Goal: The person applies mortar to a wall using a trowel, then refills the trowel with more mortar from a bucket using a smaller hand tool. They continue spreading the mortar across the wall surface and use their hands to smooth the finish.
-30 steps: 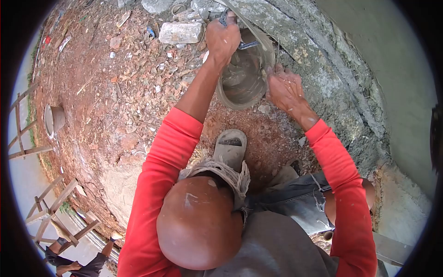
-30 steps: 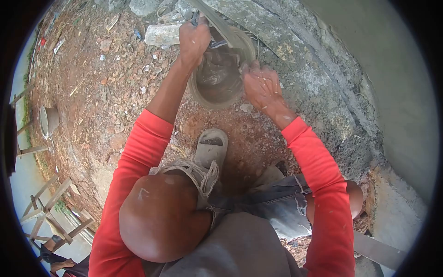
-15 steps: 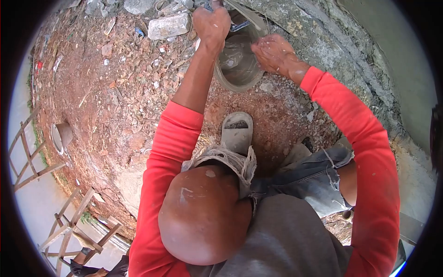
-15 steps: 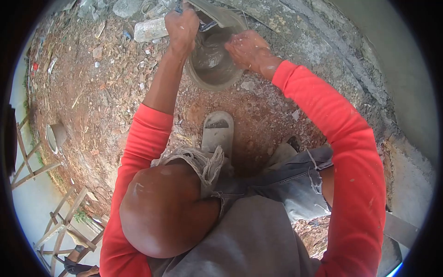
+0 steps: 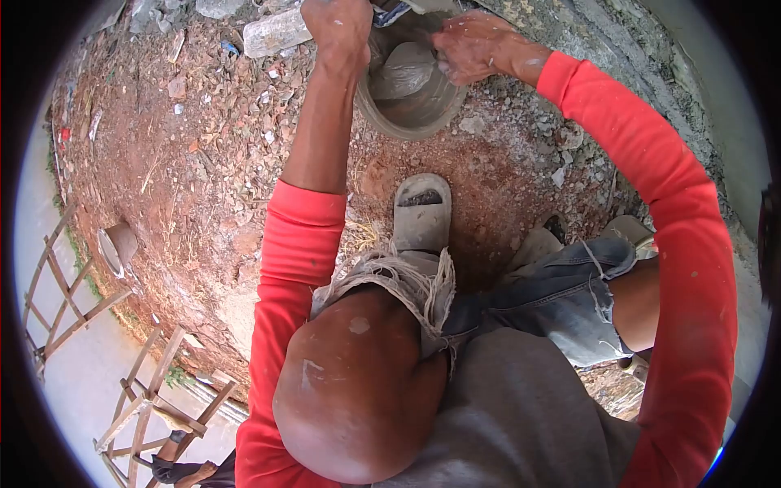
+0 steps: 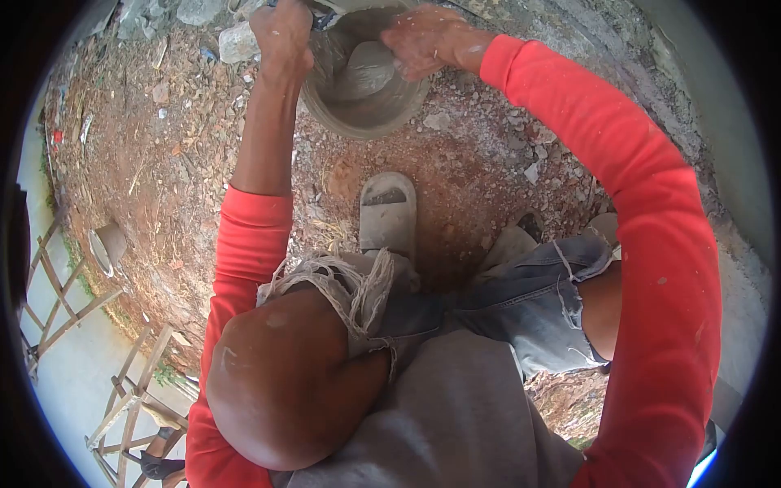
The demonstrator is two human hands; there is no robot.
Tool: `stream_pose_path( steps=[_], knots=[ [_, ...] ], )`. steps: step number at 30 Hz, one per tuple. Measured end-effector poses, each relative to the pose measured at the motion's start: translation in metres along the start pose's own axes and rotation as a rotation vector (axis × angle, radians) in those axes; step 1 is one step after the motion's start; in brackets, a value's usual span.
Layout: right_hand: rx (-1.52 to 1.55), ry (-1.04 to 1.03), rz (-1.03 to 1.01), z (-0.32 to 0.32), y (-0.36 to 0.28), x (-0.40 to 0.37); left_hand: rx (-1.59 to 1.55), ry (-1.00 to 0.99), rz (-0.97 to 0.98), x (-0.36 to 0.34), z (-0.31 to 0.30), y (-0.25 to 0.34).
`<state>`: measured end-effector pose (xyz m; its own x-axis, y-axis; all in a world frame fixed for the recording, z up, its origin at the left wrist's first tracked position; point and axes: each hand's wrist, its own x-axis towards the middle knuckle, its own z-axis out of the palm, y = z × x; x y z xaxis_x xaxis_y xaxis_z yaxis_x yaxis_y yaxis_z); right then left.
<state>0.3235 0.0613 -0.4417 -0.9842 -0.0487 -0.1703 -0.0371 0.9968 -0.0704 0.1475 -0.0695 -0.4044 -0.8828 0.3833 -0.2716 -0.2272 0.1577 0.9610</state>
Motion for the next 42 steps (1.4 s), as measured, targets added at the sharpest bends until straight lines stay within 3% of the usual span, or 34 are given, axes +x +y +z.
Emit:
stream_pose_path(
  steps=[2, 6, 12, 14, 17, 20, 23, 24, 26, 31, 33, 35, 36, 42],
  knots=[
    [0.081, -0.179, 0.041, -0.007, 0.002, 0.008, -0.146, 0.056, 0.068, 0.006, 0.000, -0.011],
    [0.245, -0.357, 0.158, -0.031, -0.009, 0.013, -0.043, 0.018, -0.022, 0.001, -0.002, 0.000],
    [0.663, -0.261, 0.211, 0.029, -0.006, -0.001, -0.073, -0.022, 0.056, 0.014, -0.006, -0.018],
    [0.872, -0.313, 0.337, 0.042, -0.019, -0.006, -0.108, -0.013, 0.045, 0.021, -0.009, -0.028],
    [1.191, -0.329, 0.466, 0.025, -0.042, -0.026, -0.163, -0.060, 0.062, 0.011, -0.013, -0.015],
    [1.379, -0.334, 0.546, 0.003, -0.063, -0.044, -0.052, 0.019, 0.056, 0.036, -0.025, -0.035],
    [1.509, -0.295, 0.609, -0.013, -0.079, -0.049, -0.287, -0.176, 0.192, 0.087, -0.061, -0.059],
    [1.544, -0.290, 0.636, -0.020, -0.084, -0.047, -0.238, -0.135, 0.182, 0.057, -0.057, -0.013],
    [1.631, -0.314, 0.639, -0.038, -0.087, -0.043, -0.288, -0.060, 0.189, 0.051, -0.074, 0.018],
    [1.627, -0.268, 0.684, -0.069, -0.088, -0.024, -0.506, -0.103, 0.211, 0.029, -0.168, 0.067],
    [1.602, -0.245, 0.680, -0.078, -0.087, -0.018, -0.417, -0.103, 0.261, 0.020, -0.217, 0.051],
    [1.572, -0.231, 0.665, -0.086, -0.082, -0.018, -0.556, -0.048, 0.202, -0.007, -0.239, 0.040],
    [1.562, -0.232, 0.688, -0.092, -0.082, -0.018, -0.741, 0.009, 0.118, -0.028, -0.245, 0.036],
    [1.518, -0.233, 0.738, -0.133, -0.090, -0.034, -1.053, -0.011, 0.185, -0.086, -0.251, -0.040]
  ],
)
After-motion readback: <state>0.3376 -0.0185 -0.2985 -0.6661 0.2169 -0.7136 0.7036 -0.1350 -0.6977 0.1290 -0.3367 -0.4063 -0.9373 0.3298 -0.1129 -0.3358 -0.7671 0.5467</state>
